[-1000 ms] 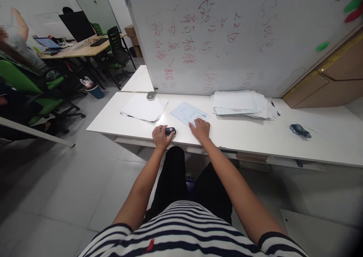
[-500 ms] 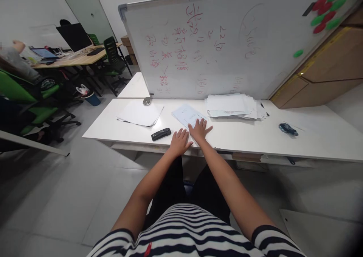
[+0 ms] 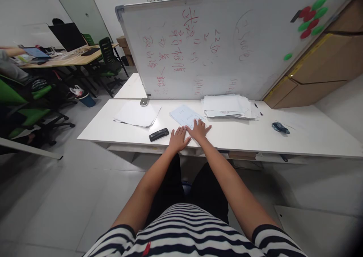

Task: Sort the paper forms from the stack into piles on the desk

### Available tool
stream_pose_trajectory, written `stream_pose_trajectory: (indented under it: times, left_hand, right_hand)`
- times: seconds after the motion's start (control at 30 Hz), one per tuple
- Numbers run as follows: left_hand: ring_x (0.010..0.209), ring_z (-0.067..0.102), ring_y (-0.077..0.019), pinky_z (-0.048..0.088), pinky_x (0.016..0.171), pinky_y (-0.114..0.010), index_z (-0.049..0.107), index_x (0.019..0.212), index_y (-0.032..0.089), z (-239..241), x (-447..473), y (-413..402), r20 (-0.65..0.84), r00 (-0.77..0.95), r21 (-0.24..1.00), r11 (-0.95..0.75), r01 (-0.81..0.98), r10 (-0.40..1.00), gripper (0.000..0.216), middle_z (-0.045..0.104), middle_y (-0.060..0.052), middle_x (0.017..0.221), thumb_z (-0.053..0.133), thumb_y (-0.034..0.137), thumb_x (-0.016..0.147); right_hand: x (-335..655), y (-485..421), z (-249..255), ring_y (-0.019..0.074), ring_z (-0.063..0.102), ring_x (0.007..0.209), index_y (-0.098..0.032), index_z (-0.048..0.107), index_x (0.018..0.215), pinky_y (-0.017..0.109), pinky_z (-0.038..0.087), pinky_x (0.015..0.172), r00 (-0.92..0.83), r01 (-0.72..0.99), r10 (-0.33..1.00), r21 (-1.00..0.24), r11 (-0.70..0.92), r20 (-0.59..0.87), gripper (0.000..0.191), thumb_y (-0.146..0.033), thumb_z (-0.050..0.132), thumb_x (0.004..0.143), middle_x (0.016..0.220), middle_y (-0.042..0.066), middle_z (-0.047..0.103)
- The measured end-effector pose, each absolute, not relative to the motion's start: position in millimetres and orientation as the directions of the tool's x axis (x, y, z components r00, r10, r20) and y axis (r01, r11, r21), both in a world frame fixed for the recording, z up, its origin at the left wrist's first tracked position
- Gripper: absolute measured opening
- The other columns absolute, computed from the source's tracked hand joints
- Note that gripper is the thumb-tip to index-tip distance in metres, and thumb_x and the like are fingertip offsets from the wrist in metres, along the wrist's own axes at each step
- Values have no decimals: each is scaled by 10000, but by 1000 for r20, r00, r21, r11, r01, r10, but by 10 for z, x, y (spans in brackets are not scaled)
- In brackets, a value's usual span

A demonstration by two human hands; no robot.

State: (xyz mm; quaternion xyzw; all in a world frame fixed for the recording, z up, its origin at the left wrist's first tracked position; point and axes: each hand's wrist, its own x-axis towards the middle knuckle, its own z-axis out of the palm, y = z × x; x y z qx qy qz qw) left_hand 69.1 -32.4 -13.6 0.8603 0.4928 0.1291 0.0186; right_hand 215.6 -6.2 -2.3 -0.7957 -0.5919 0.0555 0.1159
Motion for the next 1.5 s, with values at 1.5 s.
stream_pose_trajectory:
  times: [1.5]
  left_hand:
    - [1346,346,-278,227,1105,-484,469,1340,232,-90,667,-411,288,396,240,-466,851,872,500,416,-97,1456,383,450,898]
  right_hand:
    - [2444,-127,197,257,649,900,-86,475,1247,318,439,756,-144,989,989,20,144,-25,355,-165,299,949,1005,188,673]
